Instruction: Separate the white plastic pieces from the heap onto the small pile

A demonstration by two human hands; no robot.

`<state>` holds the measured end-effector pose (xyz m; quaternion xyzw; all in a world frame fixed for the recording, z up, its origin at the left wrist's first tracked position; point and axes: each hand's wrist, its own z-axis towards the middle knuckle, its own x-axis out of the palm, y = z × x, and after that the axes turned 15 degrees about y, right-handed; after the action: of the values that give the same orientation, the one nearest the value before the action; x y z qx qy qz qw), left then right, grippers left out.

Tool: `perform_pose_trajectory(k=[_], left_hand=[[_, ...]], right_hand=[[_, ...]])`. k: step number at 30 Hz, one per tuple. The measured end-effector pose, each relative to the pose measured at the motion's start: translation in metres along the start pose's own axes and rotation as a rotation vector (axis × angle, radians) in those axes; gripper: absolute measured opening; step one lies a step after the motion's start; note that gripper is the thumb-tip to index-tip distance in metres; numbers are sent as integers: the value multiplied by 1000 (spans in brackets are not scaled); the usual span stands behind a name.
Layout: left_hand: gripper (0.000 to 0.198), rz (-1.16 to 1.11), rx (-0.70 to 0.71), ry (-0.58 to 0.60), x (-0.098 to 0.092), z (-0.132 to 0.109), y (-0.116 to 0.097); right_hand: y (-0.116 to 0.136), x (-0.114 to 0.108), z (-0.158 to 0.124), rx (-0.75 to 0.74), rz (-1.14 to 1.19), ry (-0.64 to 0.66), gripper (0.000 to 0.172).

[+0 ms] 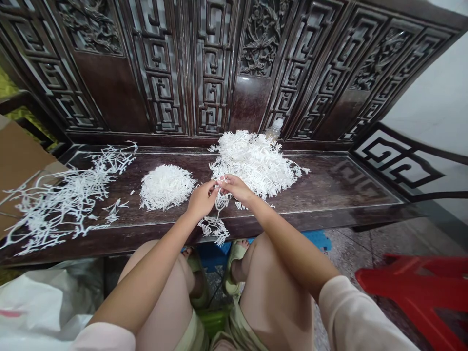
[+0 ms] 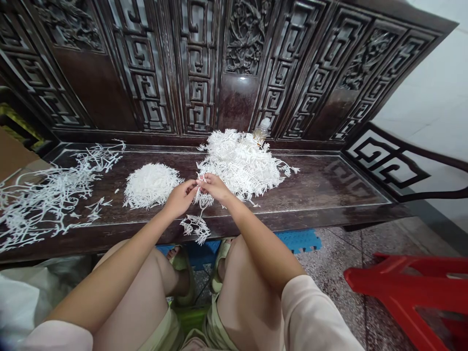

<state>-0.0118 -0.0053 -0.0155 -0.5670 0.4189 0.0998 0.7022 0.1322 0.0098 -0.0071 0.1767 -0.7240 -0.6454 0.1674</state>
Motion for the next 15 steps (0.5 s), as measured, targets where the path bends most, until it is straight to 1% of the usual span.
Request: perform_pose_trajectory(k=[3,6,11,15], left_hand=[[22,56,44,-65,-2,0,0],[20,82,40,-113,-2,-1,-2],[18,53,56,-114,0,-4,-6],[18,-30,38,-124,4,-5,-6]], right_hand=[[0,0,0,-8,-28,9,31],[-2,-1,2,-27,-84,14,29],[-6,-1,4,25,-208,10,27],[-2,2,3,50,-204,66,23]])
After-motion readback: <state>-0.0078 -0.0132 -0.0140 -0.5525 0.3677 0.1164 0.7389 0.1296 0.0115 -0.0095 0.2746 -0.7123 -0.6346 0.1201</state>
